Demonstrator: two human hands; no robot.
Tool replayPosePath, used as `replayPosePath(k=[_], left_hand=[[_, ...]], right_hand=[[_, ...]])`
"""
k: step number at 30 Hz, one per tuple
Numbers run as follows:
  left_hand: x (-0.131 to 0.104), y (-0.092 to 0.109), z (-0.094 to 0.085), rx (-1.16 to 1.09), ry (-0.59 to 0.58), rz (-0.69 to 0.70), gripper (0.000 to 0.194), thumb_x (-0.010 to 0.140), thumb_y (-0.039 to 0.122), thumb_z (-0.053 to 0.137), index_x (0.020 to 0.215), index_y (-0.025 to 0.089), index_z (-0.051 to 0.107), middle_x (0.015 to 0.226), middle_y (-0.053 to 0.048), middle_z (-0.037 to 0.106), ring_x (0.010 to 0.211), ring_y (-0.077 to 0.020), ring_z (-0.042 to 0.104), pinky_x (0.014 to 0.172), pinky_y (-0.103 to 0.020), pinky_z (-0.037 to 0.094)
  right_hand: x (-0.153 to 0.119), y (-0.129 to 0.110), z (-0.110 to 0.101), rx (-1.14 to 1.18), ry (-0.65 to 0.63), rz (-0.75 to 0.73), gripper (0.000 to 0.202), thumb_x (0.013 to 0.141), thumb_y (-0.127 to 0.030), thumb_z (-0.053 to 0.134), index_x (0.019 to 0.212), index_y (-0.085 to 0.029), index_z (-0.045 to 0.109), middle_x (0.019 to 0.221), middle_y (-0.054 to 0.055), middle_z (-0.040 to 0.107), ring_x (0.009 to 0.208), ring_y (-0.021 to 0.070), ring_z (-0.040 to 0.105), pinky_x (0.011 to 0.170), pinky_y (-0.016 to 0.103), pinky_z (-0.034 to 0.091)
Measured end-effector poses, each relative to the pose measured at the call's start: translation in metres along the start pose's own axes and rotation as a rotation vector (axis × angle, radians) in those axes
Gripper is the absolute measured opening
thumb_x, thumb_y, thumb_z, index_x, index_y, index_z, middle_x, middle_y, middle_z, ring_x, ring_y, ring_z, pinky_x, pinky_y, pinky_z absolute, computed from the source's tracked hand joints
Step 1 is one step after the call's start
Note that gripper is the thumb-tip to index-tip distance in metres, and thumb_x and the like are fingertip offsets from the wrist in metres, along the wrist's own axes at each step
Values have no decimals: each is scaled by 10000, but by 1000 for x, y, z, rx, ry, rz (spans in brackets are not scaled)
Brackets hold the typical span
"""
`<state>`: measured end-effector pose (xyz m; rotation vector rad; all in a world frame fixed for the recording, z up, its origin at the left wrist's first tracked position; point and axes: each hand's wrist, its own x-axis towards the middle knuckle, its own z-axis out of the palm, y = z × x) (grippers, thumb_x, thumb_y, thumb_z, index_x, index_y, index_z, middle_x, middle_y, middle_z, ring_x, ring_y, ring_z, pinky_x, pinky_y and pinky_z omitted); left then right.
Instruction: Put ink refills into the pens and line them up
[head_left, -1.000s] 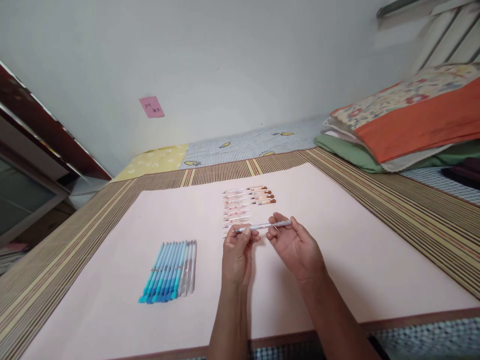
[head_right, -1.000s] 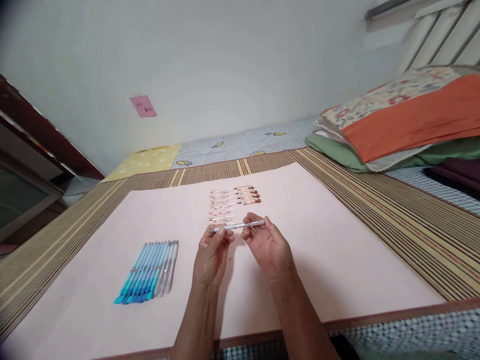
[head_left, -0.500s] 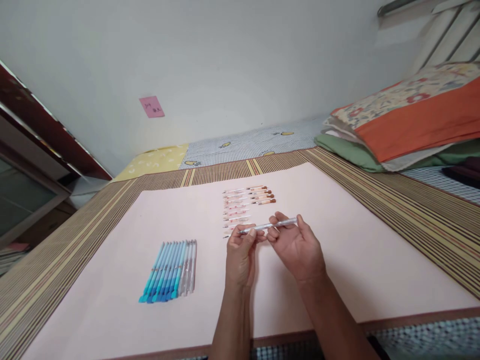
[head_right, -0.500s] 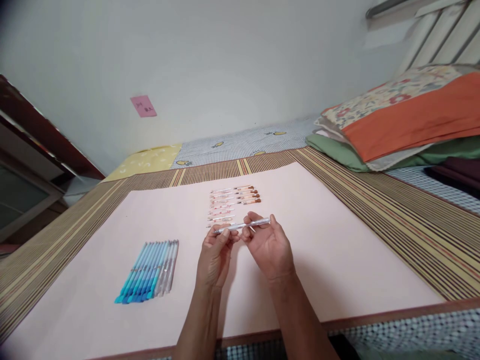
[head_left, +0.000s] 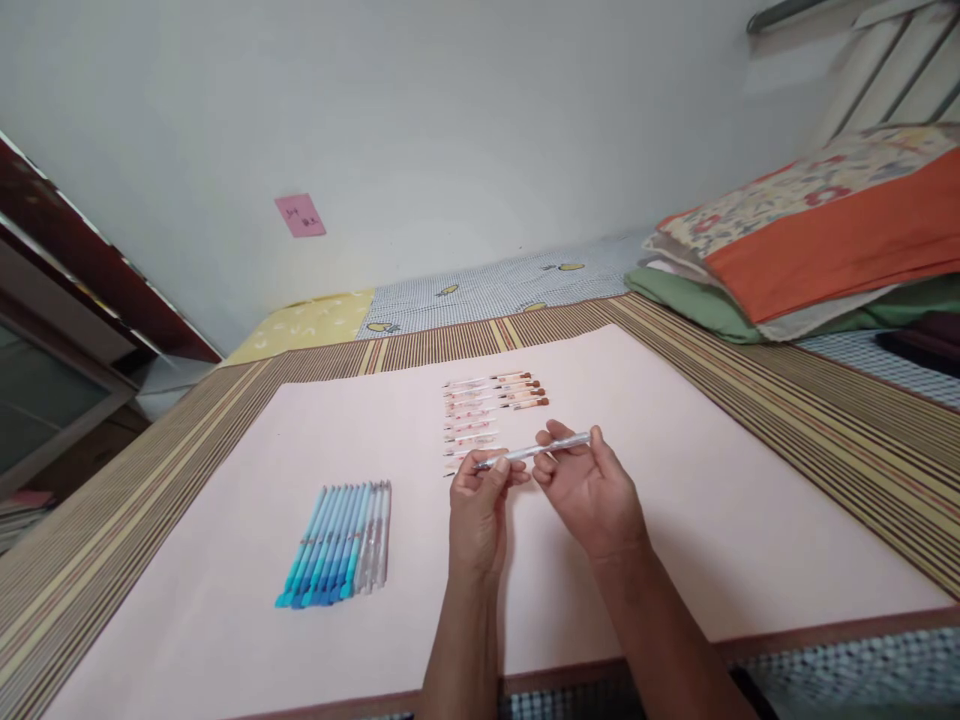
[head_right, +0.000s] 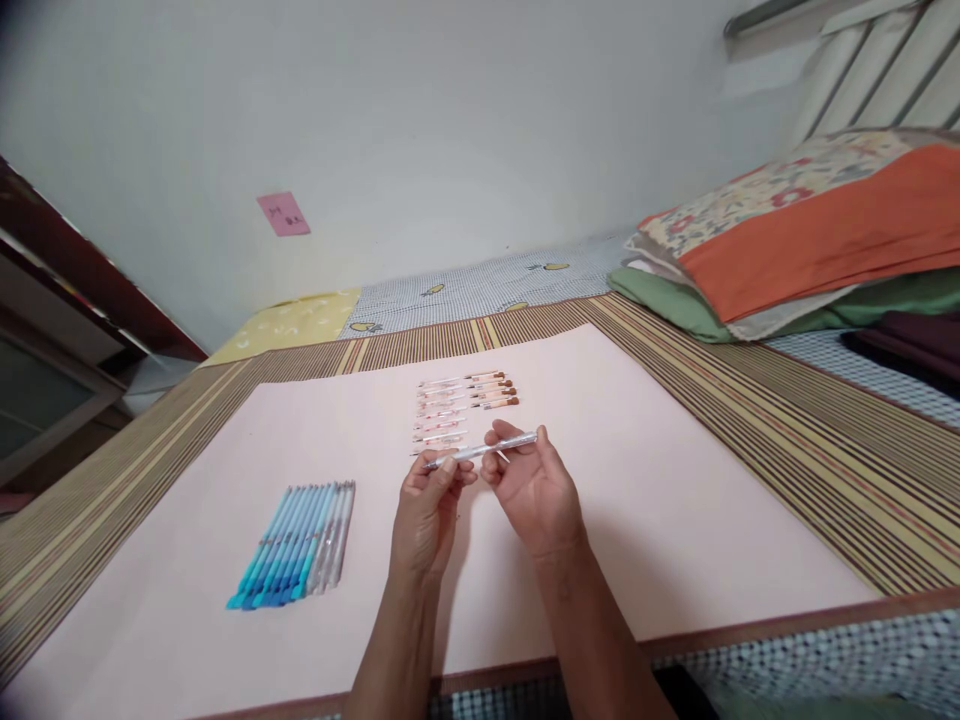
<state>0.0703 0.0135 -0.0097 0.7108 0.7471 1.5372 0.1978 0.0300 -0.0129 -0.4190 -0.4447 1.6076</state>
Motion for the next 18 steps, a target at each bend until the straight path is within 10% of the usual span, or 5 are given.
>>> replayPosePath(k=[18], left_hand=[[0, 0, 2, 269, -6, 34, 264, 707, 289, 843, 841, 163, 655, 732, -26, 744, 694, -161, 711, 745, -287, 546]], right_hand=[[4, 6, -8, -503, 164, -81, 405, 622, -457, 900, 818, -147, 727, 615, 3, 636, 589, 129, 562, 591, 277, 449]])
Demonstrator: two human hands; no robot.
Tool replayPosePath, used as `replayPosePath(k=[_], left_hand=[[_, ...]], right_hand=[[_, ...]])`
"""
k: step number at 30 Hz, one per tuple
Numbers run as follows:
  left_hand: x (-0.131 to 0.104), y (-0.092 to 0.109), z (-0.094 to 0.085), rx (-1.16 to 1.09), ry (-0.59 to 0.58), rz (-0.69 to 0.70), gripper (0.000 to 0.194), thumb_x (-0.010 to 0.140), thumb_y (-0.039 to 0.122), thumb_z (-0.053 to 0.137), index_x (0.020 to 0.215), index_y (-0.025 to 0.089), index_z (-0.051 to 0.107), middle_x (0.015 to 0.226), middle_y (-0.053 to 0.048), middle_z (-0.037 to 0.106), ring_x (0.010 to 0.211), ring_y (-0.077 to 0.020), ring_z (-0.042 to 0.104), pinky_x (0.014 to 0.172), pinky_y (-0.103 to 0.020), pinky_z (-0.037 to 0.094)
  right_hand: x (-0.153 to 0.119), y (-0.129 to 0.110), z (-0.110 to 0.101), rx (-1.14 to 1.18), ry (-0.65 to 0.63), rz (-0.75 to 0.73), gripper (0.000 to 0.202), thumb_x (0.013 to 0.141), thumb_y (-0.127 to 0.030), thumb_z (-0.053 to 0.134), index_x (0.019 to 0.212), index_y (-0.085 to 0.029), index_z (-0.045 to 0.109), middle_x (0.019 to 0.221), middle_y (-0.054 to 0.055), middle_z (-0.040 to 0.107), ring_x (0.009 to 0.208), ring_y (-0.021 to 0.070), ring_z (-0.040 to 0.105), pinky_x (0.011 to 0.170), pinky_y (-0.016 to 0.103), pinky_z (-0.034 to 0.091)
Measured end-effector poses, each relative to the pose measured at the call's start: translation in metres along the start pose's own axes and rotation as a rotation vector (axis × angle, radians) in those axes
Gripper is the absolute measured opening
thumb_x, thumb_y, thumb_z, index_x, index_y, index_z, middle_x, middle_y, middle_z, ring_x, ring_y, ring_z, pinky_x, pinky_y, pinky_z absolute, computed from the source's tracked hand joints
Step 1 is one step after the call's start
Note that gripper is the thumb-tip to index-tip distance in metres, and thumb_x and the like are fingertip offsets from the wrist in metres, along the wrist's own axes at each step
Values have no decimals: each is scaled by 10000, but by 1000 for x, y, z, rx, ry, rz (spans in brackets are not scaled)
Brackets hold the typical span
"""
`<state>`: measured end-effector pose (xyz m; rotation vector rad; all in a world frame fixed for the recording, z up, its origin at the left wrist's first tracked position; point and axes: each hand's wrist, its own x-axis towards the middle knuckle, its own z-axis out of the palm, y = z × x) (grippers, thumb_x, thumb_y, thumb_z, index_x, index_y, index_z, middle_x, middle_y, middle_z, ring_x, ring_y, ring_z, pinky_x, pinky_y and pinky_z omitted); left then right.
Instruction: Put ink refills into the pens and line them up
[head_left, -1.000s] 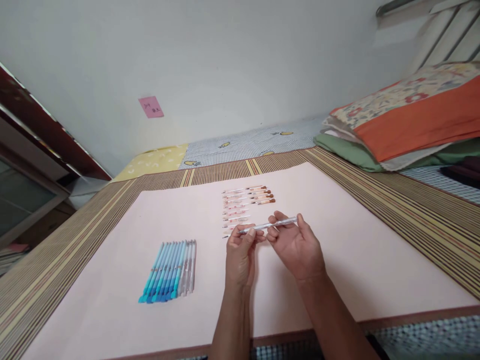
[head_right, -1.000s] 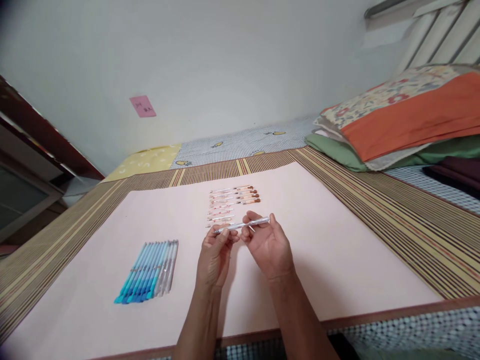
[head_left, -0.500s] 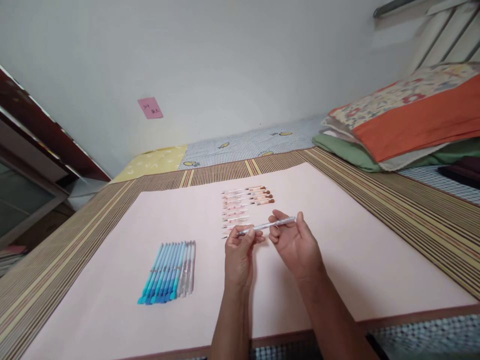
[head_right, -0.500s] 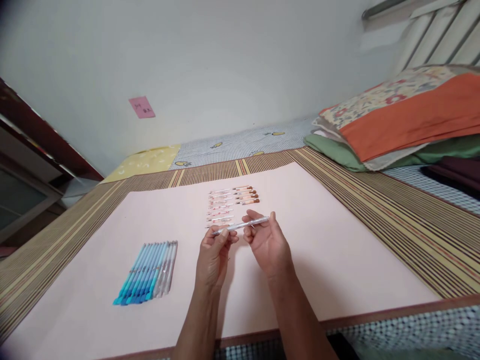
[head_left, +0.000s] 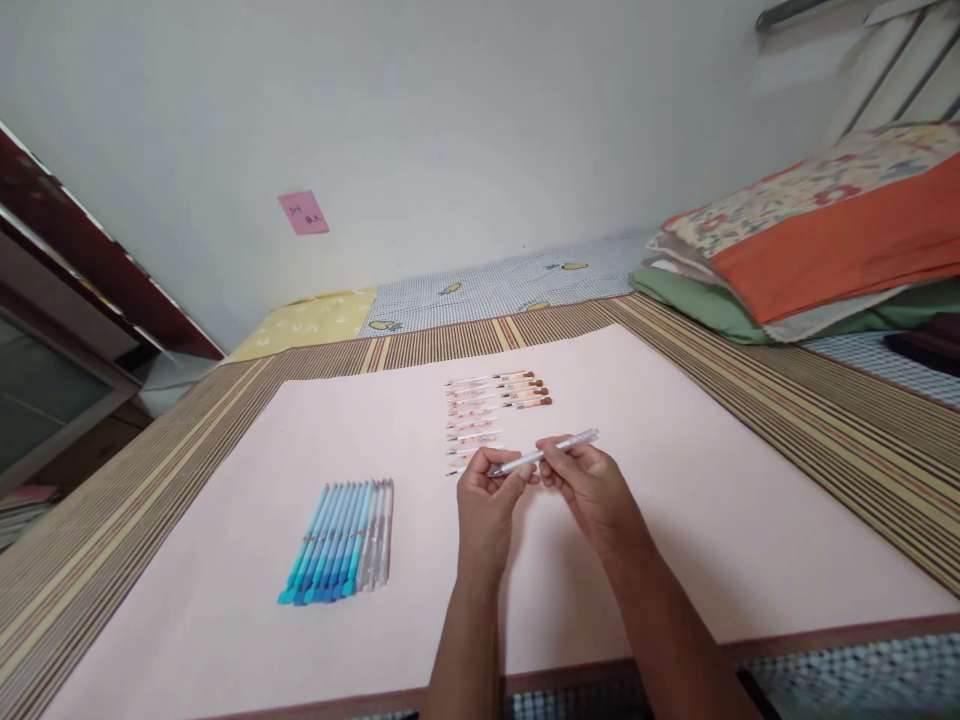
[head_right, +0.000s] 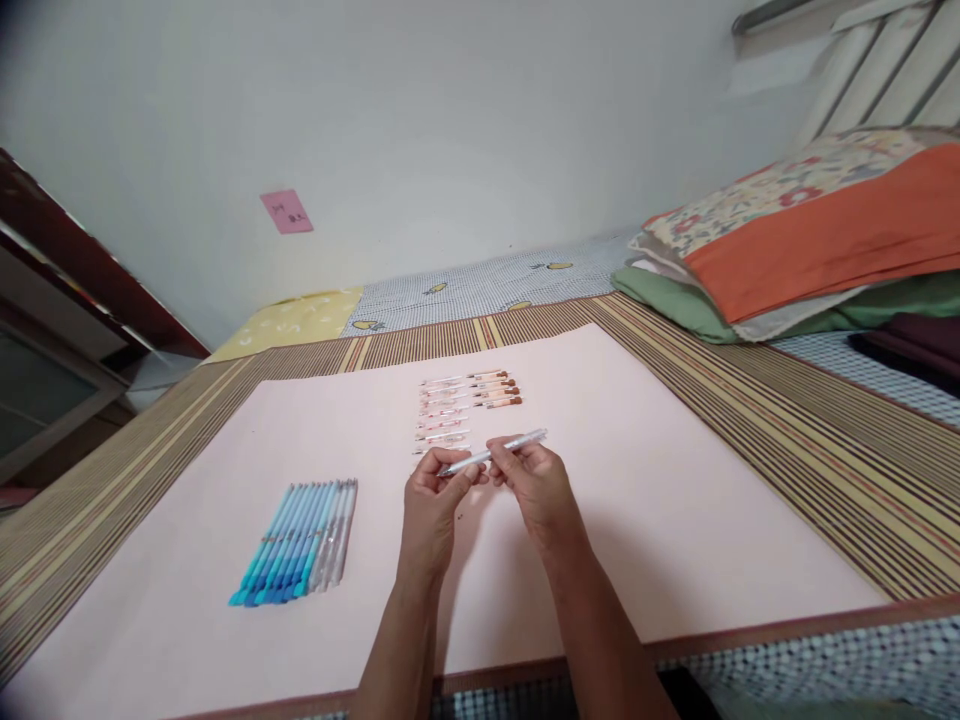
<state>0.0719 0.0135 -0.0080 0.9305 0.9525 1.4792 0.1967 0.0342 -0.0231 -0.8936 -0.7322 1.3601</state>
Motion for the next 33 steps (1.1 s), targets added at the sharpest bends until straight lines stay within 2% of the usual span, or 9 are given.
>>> replayPosePath(k=[6, 12, 15, 18, 21, 24, 27, 30, 33], left_hand=[[-3, 4, 0, 94, 11, 1, 240, 744, 323, 812, 783, 163, 637, 692, -18, 728, 554, -142, 667, 622, -268, 529], [-1, 3, -5, 128, -28, -40, 412, 861, 498, 678, 642, 165, 575, 559, -8, 646, 425, -110, 557, 502, -242, 452], [0, 7, -8, 179, -134, -124, 372, 817, 482, 732, 691, 145, 635, 593, -36, 673, 491, -131, 599, 560, -254, 476], [-1, 11, -10, 197, -325, -199, 352, 813, 474, 741, 766, 141, 640, 640, -55, 690, 559, -153, 631, 618, -270, 486], [-4, 11, -8, 128, -491, -210, 346, 879, 482, 670, 964, 151, 619, 713, -55, 701, 605, -163, 645, 652, -283, 479], [-5, 7, -5, 20, -532, -236, 387, 912, 498, 620, 1092, 158, 584, 730, -42, 680, 580, -147, 607, 614, -273, 450], [-5, 3, -3, -85, -499, -288, 405, 877, 517, 655, 1033, 149, 588, 687, -20, 634, 511, -113, 528, 538, -249, 390], [-6, -1, -4, -111, -538, -343, 378, 875, 516, 651, 966, 156, 578, 704, -34, 645, 490, -101, 509, 498, -240, 330], [-6, -3, -4, -96, -566, -381, 346, 889, 495, 631, 942, 159, 570, 692, -41, 652, 468, -92, 479, 484, -242, 281]], right_hand=[[2, 4, -5, -95, -29, -38, 413, 645, -504, 874, 820, -158, 730, 607, 2, 628, 596, 138, 562, 607, 284, 437], [1, 1, -9, -124, -138, -139, 300, 739, -444, 827, 851, -181, 738, 661, 7, 635, 650, 144, 574, 632, 276, 448], [1, -3, -14, -174, -131, -134, 306, 738, -436, 824, 871, -172, 749, 670, 7, 633, 632, 133, 559, 612, 263, 453], [-1, -10, -14, -259, -136, -116, 316, 749, -449, 806, 877, -165, 758, 696, 17, 648, 634, 139, 575, 601, 262, 482], [-6, -16, -10, -291, -236, -41, 325, 789, -493, 751, 868, -178, 748, 726, 16, 663, 514, 130, 572, 486, 269, 482], [-11, -17, -5, -271, -353, 46, 373, 824, -528, 697, 954, -181, 738, 598, -22, 620, 347, 121, 506, 364, 268, 427], [-13, -16, -2, -286, -378, 92, 460, 851, -526, 668, 1147, -174, 693, 474, -68, 540, 315, 144, 508, 364, 274, 448], [-11, -17, 0, -287, -219, -38, 518, 851, -496, 683, 1283, -218, 621, 816, 30, 717, 495, 146, 615, 427, 263, 489], [-9, -21, 0, -297, -94, -217, 485, 862, -457, 683, 1293, -244, 620, 1050, 82, 712, 803, 185, 669, 597, 272, 541]])
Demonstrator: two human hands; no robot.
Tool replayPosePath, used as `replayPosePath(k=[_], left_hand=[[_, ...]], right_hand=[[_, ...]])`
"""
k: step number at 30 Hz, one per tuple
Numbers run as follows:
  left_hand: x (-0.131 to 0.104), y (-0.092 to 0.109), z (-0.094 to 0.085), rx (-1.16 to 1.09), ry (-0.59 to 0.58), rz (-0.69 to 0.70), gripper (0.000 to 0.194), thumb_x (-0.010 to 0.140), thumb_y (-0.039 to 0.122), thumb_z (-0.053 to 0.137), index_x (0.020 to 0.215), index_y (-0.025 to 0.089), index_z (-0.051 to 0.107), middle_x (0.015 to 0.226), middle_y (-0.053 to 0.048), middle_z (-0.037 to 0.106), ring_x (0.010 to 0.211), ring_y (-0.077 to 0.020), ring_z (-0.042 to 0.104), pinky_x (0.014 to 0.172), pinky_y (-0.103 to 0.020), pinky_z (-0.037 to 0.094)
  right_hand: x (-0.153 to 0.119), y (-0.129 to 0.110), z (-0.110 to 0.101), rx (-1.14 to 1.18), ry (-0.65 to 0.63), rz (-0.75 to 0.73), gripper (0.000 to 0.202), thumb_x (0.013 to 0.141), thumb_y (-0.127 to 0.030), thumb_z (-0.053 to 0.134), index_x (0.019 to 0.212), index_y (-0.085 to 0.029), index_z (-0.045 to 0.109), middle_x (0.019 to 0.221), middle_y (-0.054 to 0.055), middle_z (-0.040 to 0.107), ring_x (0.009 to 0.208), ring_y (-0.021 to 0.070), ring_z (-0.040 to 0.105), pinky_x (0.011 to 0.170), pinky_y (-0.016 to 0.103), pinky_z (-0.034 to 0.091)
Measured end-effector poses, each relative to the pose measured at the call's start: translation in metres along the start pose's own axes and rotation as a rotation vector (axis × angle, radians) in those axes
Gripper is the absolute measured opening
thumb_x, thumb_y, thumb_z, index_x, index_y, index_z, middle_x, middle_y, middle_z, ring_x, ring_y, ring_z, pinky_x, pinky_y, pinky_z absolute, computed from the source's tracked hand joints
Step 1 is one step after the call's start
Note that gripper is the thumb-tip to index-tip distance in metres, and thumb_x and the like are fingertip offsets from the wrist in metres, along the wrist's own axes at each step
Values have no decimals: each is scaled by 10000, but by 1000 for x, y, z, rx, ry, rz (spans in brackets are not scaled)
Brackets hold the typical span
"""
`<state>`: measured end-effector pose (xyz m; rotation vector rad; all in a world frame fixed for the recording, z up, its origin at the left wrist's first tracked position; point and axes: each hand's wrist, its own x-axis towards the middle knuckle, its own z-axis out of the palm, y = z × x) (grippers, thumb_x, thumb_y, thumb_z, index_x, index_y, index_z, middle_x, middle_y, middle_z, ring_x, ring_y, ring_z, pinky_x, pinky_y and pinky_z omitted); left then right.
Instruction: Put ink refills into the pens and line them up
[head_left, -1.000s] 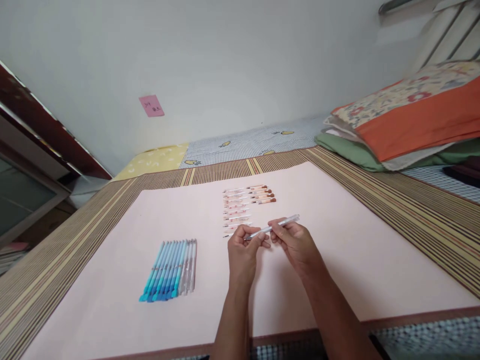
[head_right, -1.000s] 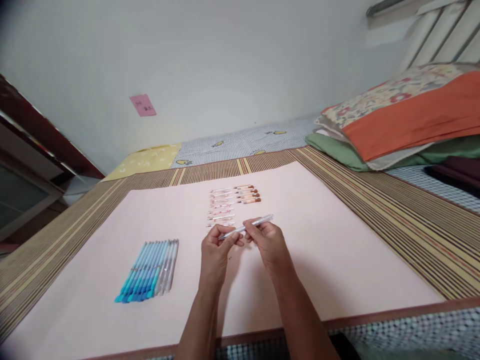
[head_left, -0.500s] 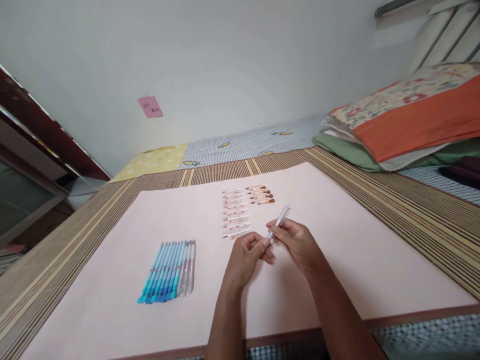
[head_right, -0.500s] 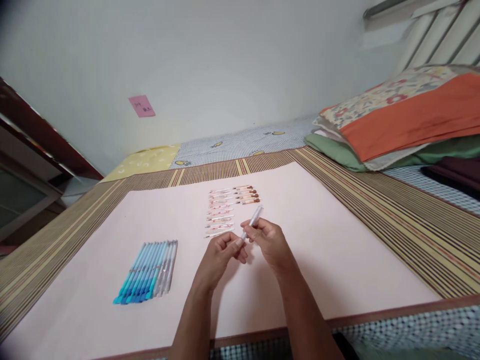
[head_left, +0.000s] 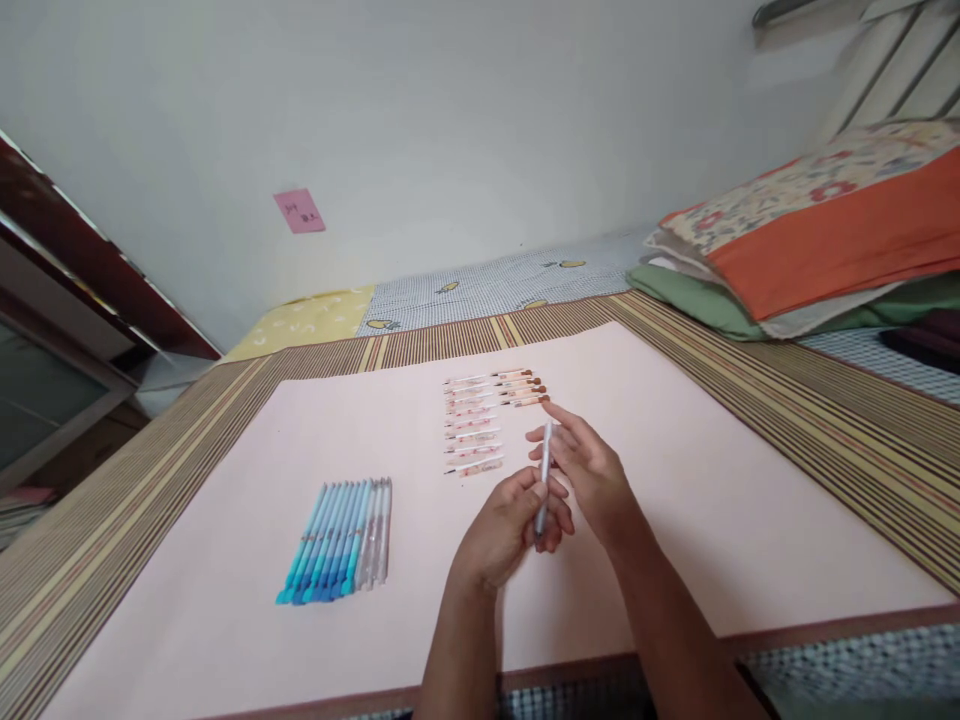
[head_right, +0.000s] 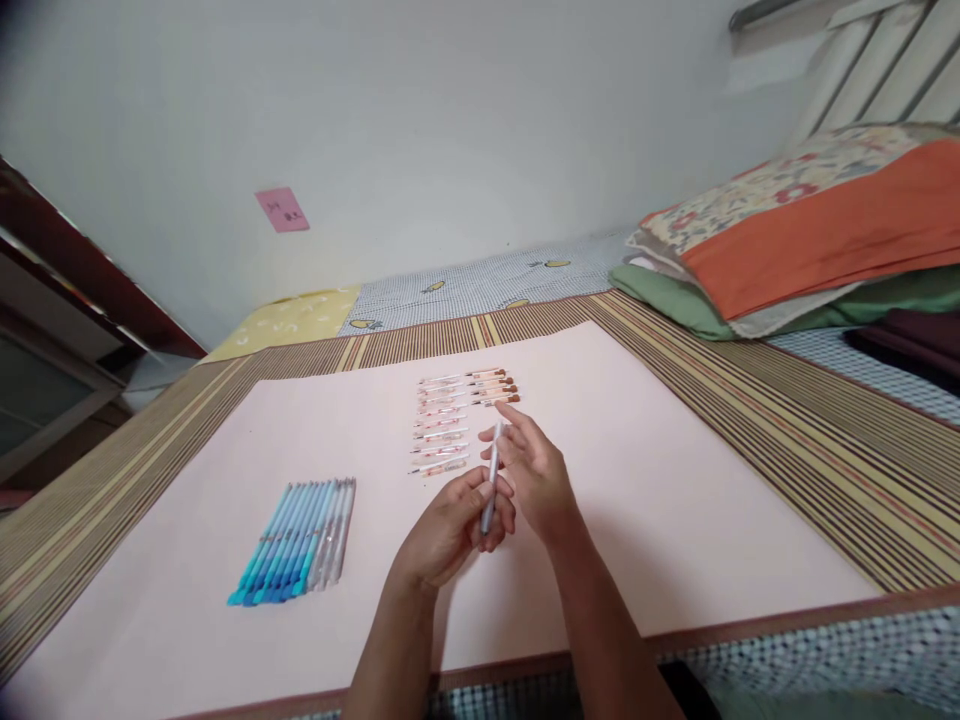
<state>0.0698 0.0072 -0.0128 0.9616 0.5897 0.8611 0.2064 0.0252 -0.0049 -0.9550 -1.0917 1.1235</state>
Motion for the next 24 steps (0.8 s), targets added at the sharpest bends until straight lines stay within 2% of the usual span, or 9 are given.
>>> replayPosePath(k=[6, 8, 11, 13, 18, 24], left_hand=[[0, -1, 4, -60, 25, -20, 343, 869, 471, 654, 938, 149, 558, 618, 1, 578, 437, -58, 331, 478, -241, 170], [-1, -2, 6, -69, 29, -40, 352, 856, 477, 667, 928, 152, 552, 613, 10, 563, 431, -51, 308, 477, -241, 157], [-1, -5, 7, -77, 22, -57, 367, 848, 490, 673, 933, 156, 548, 608, 19, 544, 429, -50, 286, 473, -244, 143], [0, -6, 6, -69, 20, -44, 375, 857, 510, 656, 945, 162, 545, 601, 28, 527, 433, -55, 277, 472, -247, 133], [1, -1, 4, 126, 64, 21, 378, 890, 543, 611, 916, 170, 552, 596, 37, 507, 462, -67, 296, 485, -252, 147], [2, 0, 4, 268, 123, 40, 350, 900, 517, 593, 894, 170, 546, 592, 39, 535, 462, -73, 292, 493, -253, 170]], right_hand=[[3, -1, -6, -183, 19, -98, 344, 908, -450, 619, 1154, -217, 682, 930, 67, 714, 808, 200, 662, 718, 323, 535], [2, -1, -7, -218, 14, -105, 315, 922, -457, 597, 1112, -217, 674, 887, 61, 710, 773, 200, 662, 670, 306, 524], [1, 0, -8, -227, -12, -70, 300, 936, -474, 571, 1089, -229, 651, 842, 44, 698, 602, 160, 604, 512, 269, 455], [1, 0, -8, -206, -21, -57, 306, 938, -475, 572, 1104, -232, 658, 839, 40, 701, 587, 153, 594, 509, 267, 449], [4, 1, -11, -87, 83, -87, 314, 926, -473, 595, 1054, -215, 720, 835, 58, 734, 757, 192, 658, 707, 316, 516], [8, 1, -15, -103, 150, -80, 273, 866, -460, 666, 895, -199, 742, 842, 66, 742, 708, 178, 636, 671, 311, 516]])
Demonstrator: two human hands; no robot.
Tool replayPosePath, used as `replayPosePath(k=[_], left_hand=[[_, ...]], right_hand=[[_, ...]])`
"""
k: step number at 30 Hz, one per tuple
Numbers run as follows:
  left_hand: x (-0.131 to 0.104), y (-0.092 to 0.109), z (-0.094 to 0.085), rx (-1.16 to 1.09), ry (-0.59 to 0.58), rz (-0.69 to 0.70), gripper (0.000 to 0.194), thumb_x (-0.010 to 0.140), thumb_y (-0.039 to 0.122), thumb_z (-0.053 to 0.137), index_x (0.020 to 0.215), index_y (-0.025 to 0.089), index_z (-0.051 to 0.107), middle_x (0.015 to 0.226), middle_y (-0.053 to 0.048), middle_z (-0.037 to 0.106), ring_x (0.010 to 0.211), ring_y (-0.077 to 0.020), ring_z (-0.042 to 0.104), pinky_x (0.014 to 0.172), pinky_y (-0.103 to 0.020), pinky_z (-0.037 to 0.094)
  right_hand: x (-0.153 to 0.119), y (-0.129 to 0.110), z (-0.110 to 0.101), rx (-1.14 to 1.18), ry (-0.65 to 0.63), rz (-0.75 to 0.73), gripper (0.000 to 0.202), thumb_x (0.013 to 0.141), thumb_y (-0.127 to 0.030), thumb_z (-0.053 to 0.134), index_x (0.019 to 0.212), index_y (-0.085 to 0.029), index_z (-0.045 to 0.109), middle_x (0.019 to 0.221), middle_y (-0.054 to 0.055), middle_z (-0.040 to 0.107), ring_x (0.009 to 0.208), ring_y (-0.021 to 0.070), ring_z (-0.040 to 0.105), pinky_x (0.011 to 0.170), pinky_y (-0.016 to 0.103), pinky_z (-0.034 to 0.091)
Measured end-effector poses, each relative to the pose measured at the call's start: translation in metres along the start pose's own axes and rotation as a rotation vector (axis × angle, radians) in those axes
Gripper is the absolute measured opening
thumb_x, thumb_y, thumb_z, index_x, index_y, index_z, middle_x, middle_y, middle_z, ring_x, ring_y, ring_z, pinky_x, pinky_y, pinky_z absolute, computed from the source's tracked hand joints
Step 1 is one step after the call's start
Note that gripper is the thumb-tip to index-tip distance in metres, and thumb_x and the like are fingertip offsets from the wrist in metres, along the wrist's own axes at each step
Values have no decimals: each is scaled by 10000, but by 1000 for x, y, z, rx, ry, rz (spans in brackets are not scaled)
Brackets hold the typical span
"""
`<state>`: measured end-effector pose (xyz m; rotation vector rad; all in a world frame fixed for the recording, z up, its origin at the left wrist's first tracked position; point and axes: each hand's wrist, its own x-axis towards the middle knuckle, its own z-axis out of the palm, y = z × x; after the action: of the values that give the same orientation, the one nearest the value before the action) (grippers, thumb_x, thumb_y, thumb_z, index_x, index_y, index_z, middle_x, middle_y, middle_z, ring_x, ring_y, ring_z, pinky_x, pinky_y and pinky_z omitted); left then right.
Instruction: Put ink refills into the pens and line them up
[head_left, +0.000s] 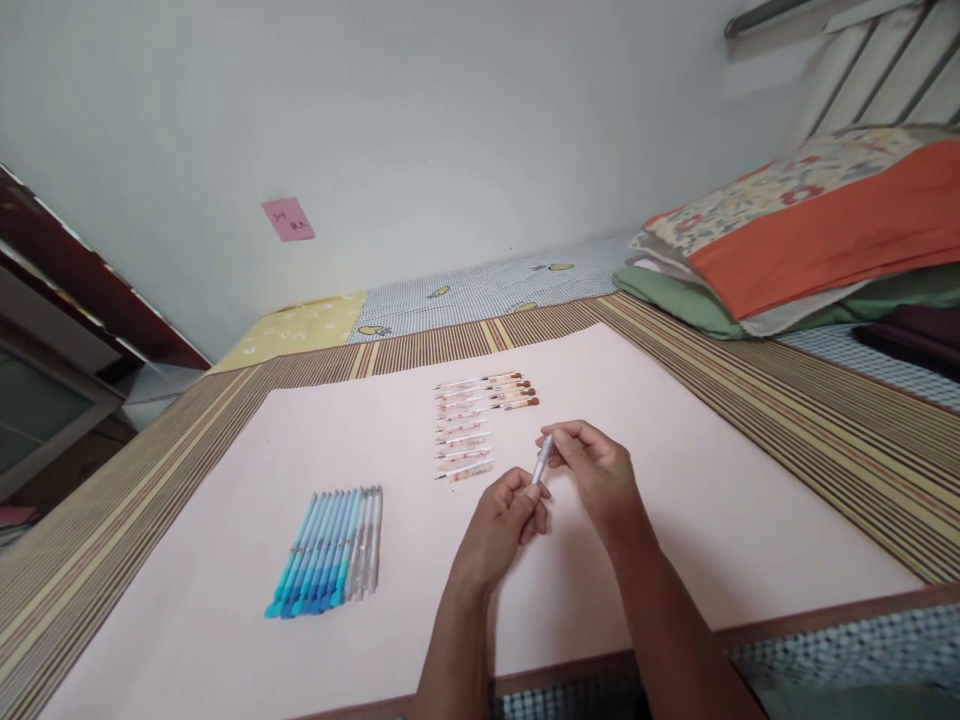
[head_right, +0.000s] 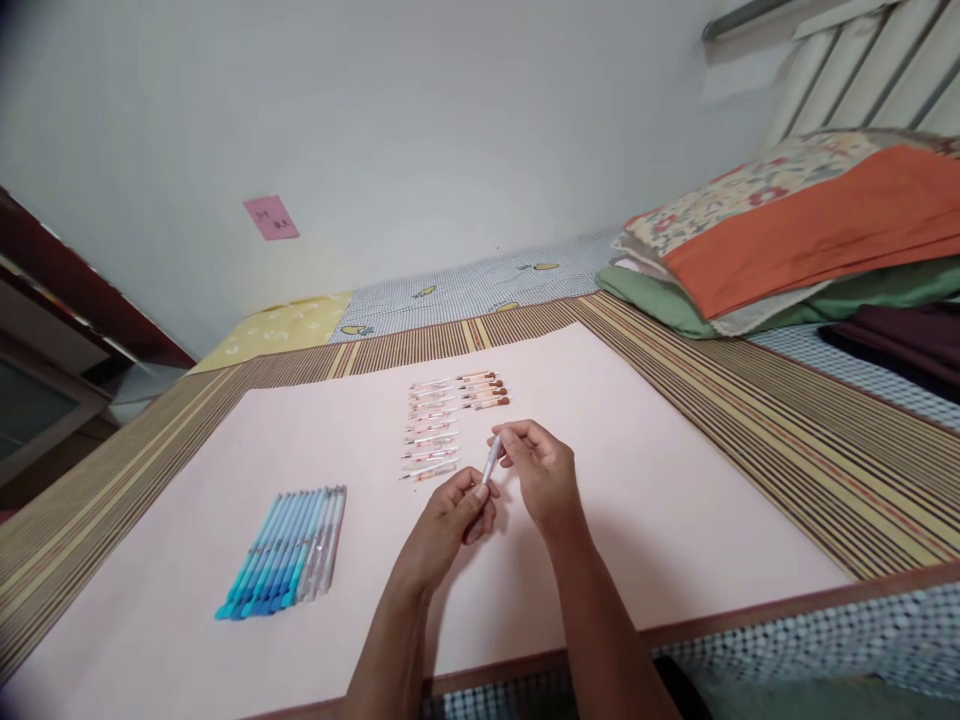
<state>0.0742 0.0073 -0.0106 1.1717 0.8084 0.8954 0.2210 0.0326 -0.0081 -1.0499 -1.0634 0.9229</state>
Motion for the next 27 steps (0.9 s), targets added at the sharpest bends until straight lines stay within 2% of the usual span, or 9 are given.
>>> replayPosePath(k=[4, 12, 16, 19, 23, 27], left_hand=[[1, -3, 1, 44, 30, -5, 353, 900, 526, 586, 888, 175, 551, 604, 35, 549, 465, -77, 302, 495, -252, 179], [-1, -3, 0, 52, -49, -37, 370, 918, 544, 554, 890, 176, 555, 603, 25, 563, 461, -79, 327, 490, -251, 192], [-2, -5, -1, 1, -62, -41, 379, 914, 550, 564, 896, 172, 553, 597, 23, 562, 454, -71, 315, 485, -254, 176], [-1, -5, -1, -62, -73, -45, 367, 918, 535, 567, 897, 169, 545, 592, 24, 555, 444, -63, 296, 479, -255, 159], [-2, -3, -2, -128, -87, -47, 341, 924, 501, 572, 895, 162, 546, 583, 22, 545, 435, -57, 299, 470, -251, 146], [-2, -6, -3, -189, -89, -92, 355, 891, 506, 616, 867, 159, 547, 559, 23, 536, 411, -49, 292, 451, -247, 124]], right_hand=[[0, -2, -2, -54, 17, -23, 241, 862, -430, 663, 856, -201, 738, 819, 57, 733, 696, 175, 622, 664, 309, 514], [-1, 2, -2, -53, 106, -45, 254, 871, -440, 650, 838, -196, 711, 805, 62, 724, 679, 176, 609, 645, 309, 499], [-3, -1, 1, -147, 86, -74, 232, 903, -402, 610, 814, -204, 692, 802, 50, 716, 693, 181, 612, 658, 307, 487], [-6, -8, 2, -342, 72, -189, 218, 934, -344, 551, 810, -216, 677, 774, 34, 699, 697, 189, 614, 671, 311, 476], [-7, -12, -2, -564, 7, -453, 214, 966, -254, 468, 980, -217, 678, 916, 62, 714, 854, 221, 655, 774, 330, 477], [-3, -10, -8, -700, -81, -544, 213, 963, -217, 443, 924, -204, 652, 861, 71, 682, 825, 221, 634, 760, 330, 454]])
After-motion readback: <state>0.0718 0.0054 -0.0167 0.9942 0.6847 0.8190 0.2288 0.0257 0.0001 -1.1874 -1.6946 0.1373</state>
